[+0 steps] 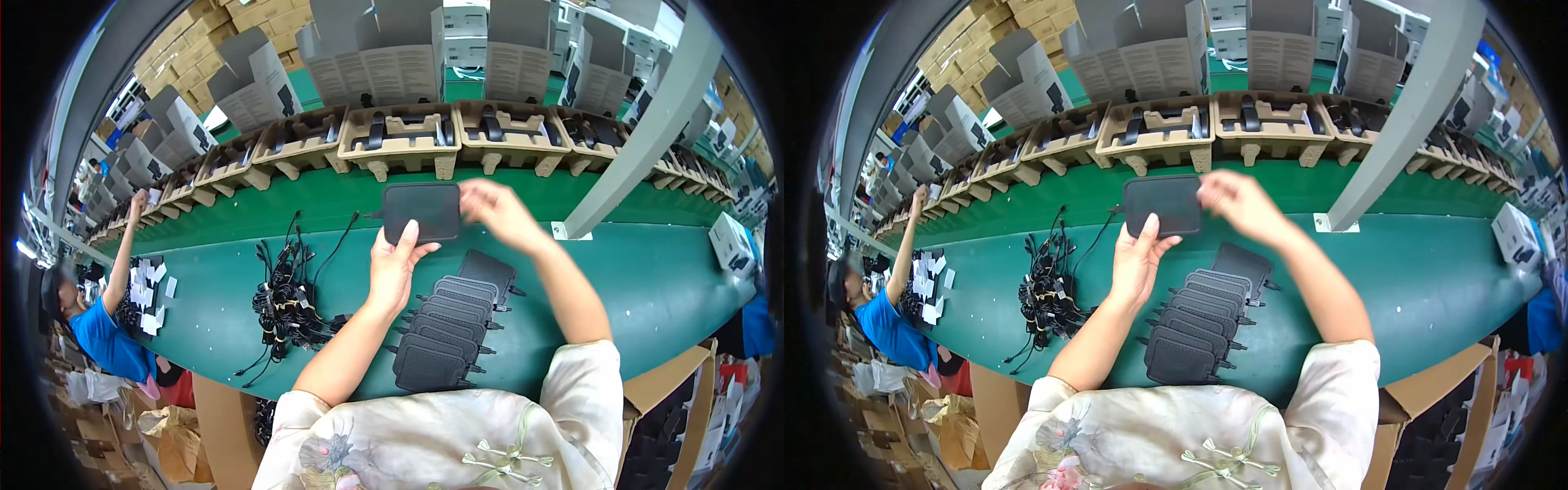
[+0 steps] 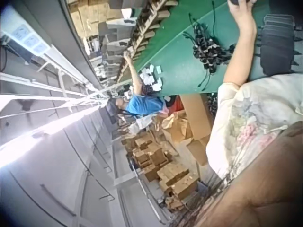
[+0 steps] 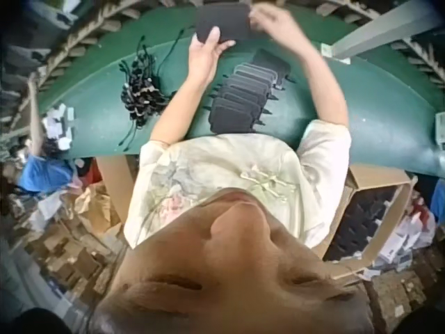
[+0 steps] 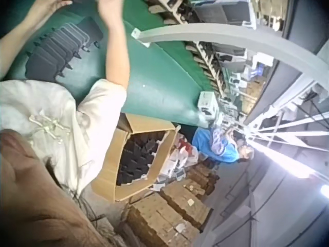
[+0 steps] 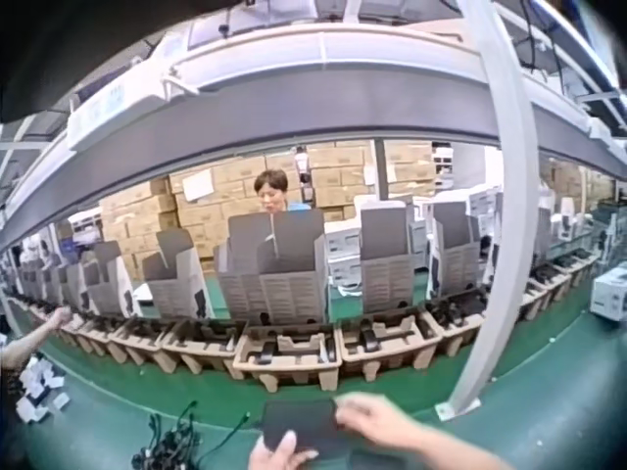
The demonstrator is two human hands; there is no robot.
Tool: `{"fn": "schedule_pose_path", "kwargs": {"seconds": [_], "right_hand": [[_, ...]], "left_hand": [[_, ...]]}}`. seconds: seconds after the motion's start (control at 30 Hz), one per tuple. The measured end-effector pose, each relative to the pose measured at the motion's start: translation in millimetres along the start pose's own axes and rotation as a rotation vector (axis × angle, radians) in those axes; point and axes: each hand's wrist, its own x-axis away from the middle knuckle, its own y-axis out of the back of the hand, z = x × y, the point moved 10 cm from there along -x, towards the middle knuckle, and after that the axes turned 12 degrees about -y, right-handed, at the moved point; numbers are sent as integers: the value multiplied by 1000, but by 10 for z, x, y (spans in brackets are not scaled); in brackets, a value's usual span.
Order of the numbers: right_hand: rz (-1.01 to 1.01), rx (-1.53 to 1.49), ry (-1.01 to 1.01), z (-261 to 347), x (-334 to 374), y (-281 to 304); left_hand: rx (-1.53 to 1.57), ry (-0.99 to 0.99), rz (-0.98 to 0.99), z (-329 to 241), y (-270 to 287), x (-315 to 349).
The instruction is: Assembling and packing electronic components and cables on a production line.
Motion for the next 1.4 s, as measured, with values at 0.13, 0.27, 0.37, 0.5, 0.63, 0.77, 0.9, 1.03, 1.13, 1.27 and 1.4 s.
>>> {"fn": "schedule_pose_path", "kwargs": {"seconds": [0.13, 0.27, 0.37, 0.5, 0.63, 0.77, 0.9, 1.03, 1.13, 1.27, 1.4], "right_hand": [[-84, -116, 33, 50, 106, 12], [-966, 130, 462, 620, 255, 1207], [-1089, 347, 501, 908, 83, 1888], [-1279, 763, 198, 881, -288, 2407], [-1256, 802, 362, 767, -587, 2492], [-1141, 898, 270, 738, -911, 2265], [-1028, 1115, 460, 707, -1059, 2330], [-824, 963, 331, 302, -1460, 2338], [-755, 1060, 230, 458, -1494, 2363], [-678, 1036, 163, 499, -1723, 2429], [-583, 1225, 12, -235, -1886, 2361]], "left_hand": [[-58, -14, 142, -61, -278, 44], [-286, -35, 247, -271, -291, 257], [-274, -290, 530, -957, -674, 567], [86, -743, 866, -1947, -979, 1005], [263, -831, 836, -2288, -1171, 988], [268, -799, 945, -2263, -968, 998], [95, -712, 921, -1982, -524, 797], [-531, -642, 567, -1847, 71, 690], [-752, -635, 328, -1819, 565, 631], [-1117, -504, 94, -1756, 1165, 487], [-1492, -418, 213, -1458, 1197, 226]]}}
